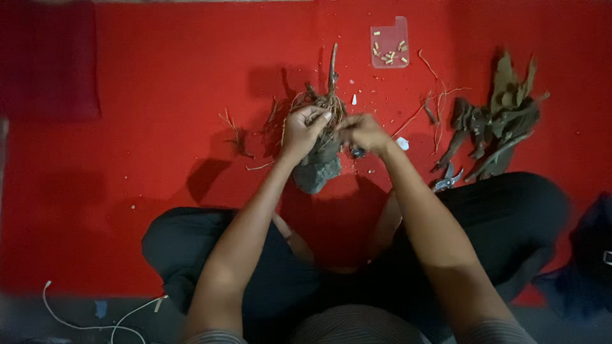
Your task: The person sits on a red floor and assembles a driftwood piece with roots onto a dark base. They use their hands to position the roots and then apply a white adhesive from a small tube to secure the assembly.
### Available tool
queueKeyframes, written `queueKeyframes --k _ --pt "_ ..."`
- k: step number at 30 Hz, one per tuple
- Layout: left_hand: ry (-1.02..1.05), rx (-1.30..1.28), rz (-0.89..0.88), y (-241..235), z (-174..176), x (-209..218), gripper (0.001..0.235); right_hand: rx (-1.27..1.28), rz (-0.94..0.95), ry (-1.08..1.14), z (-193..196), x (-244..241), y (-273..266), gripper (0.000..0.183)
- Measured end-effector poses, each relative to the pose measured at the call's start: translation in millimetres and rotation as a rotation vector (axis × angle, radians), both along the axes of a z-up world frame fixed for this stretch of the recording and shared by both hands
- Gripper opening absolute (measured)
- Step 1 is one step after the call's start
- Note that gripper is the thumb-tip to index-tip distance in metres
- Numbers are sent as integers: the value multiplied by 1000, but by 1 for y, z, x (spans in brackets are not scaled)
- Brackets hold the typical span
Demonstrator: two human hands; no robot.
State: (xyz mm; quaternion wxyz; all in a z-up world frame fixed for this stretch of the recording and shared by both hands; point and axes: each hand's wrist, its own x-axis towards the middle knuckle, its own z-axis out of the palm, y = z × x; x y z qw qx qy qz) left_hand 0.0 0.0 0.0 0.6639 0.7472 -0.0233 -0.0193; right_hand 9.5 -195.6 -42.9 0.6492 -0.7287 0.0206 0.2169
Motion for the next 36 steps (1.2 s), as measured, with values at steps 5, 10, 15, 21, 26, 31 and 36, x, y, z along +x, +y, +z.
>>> queueKeyframes --k 5,10,15,21,26,31,36 --pt "14 -36 2 -2 -14 2 19 -520 329 -82 -87 -1 -13 17" --pt "27 -52 -6 1 -26 5 20 -778 483 53 -158 -20 -18 28" --pt "15 13 12 6 -24 4 18 -1020 848 125 -219 -25 -24 25" --pt "73 -38 -41 3 -12 -3 23 -642 285 -40 -116 1 -1 40" --pt "154 -83 -3 8 -67 16 19 172 -173 -103 1 7 20 18" --pt "279 -209 37 5 -68 19 16 281 -194 -208 12 10 24 20" --pt "411 -355 63 5 -17 5 26 217 -137 -334 10 11 29 17"
